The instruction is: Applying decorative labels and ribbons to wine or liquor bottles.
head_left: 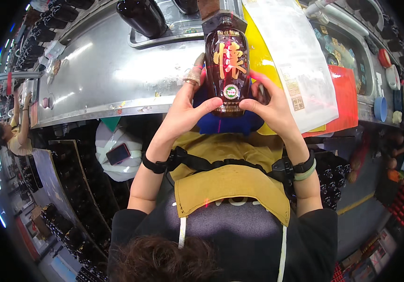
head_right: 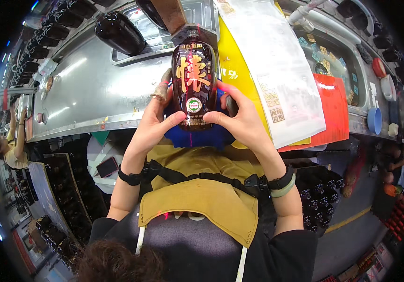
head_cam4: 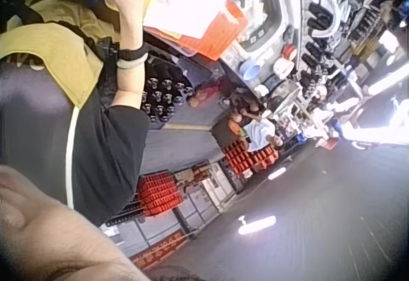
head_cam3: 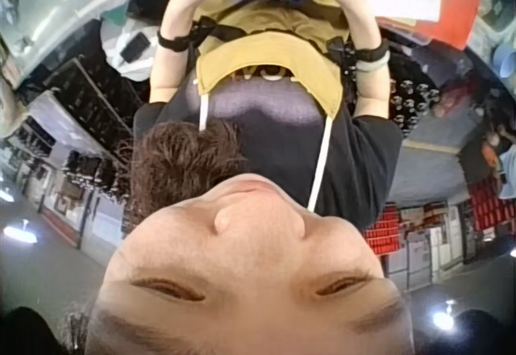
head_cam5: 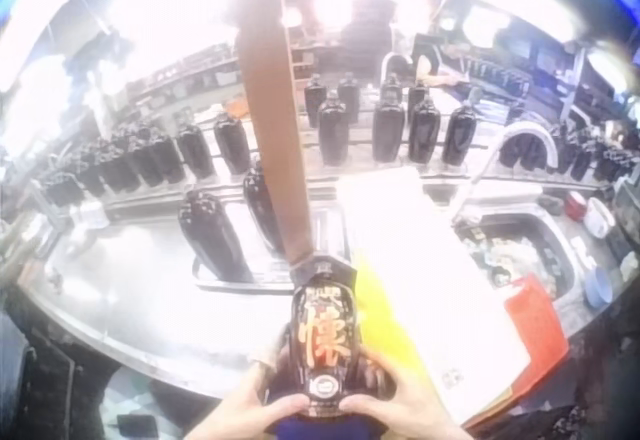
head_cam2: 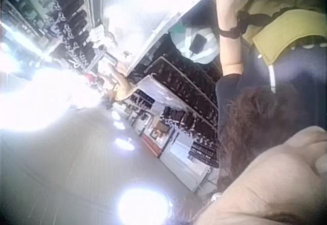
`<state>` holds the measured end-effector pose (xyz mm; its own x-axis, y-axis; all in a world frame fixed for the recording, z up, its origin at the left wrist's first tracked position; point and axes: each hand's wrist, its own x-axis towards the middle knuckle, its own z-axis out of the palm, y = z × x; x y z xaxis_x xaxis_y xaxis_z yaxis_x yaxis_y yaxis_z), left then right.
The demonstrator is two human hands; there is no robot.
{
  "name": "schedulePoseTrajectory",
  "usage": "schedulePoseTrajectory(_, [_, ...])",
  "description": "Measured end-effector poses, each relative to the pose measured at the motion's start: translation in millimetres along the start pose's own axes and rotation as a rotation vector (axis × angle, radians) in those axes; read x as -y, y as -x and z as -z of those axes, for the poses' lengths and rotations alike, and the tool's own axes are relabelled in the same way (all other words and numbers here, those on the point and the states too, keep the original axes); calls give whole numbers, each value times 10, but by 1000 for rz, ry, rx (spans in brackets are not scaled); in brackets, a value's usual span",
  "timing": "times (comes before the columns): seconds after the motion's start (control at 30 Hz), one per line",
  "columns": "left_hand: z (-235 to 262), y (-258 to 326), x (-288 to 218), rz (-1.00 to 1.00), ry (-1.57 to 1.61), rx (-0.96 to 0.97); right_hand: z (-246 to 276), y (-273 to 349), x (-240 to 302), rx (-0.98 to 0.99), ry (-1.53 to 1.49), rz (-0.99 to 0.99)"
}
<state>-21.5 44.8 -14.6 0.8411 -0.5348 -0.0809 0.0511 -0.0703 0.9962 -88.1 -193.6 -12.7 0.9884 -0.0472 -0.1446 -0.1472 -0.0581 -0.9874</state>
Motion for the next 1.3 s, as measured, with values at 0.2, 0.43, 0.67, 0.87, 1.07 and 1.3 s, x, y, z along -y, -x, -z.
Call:
schedulePoseTrajectory(0.2, [47, -10, 16, 4, 12, 27, 0, -3, -33, 1, 20, 15])
schedulePoseTrajectory(0.43, [53, -27, 49, -38, 26, 50, 56, -24, -33, 54, -51, -48])
schedulePoseTrajectory(0.67, [58, -14, 104, 13, 138, 18, 69, -59, -61, 71, -146, -53])
schedulePoseTrajectory(0.87, [51, -12, 127, -2, 82, 25, 37, -47, -46, 56, -47, -33])
schedulePoseTrajectory(1.07, [37, -18, 106, 9, 99, 23, 38, -48, -60, 64, -74, -16])
schedulePoseTrajectory(1.3, [36, 123, 73, -58, 182, -43, 12, 26, 259, -202, -23, 83])
